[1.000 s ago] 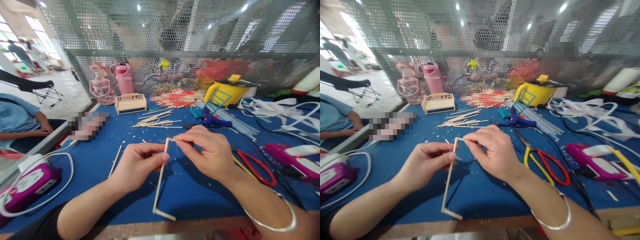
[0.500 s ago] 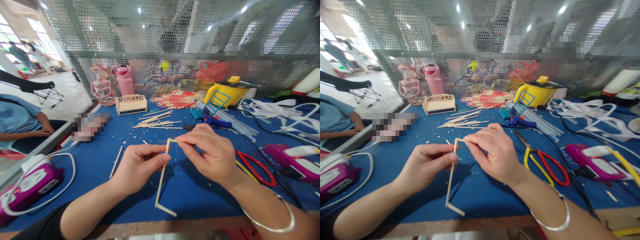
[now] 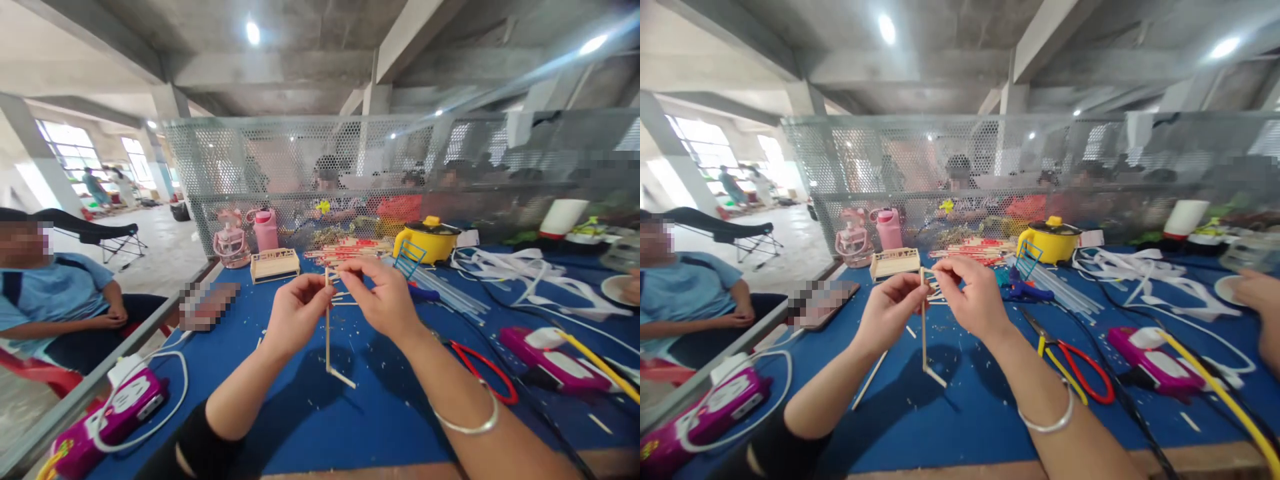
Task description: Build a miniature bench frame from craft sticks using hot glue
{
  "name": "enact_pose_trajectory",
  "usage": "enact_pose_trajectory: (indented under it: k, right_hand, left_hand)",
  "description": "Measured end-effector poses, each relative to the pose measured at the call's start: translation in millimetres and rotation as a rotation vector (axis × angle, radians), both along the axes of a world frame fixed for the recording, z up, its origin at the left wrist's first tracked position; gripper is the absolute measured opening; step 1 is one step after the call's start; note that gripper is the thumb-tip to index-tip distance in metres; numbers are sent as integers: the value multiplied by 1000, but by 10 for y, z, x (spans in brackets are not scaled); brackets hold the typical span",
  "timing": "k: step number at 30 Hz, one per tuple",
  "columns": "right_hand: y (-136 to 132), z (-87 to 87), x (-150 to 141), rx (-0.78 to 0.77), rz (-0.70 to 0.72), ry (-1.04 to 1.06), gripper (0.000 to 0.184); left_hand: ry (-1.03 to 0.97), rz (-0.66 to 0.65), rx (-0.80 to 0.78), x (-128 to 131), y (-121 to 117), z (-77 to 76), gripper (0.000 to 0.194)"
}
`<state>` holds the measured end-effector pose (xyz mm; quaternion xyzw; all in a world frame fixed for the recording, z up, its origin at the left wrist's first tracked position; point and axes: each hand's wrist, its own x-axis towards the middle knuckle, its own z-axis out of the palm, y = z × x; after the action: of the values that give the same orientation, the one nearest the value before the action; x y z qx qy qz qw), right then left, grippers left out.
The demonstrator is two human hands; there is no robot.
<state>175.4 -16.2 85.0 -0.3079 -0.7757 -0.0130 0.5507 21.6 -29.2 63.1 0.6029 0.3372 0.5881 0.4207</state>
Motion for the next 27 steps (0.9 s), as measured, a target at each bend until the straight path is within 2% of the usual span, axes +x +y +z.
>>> enact_pose_trajectory:
  k: [5,8,12,21,27]
  right_hand:
    - [-46,-210,-45,-56,17,77,9]
    - [-121,-278,-42,-50,24,85,9]
    - [-210,-295,-31,13,29,82,11]
    - [-249,-299,-26,249,-37,35,18]
    - [-269,-301,-31,223,-67,47,16]
  left_hand:
    - [-33,43,-5,13,-88,-131,28]
    - [-43,77,-25,10,-154,-213,30]
    - [-56,103,-13,20,-211,-269,25]
    - [-59,131,23,49,-282,-247,20]
    - [-42,119,42,39,-276,-275,20]
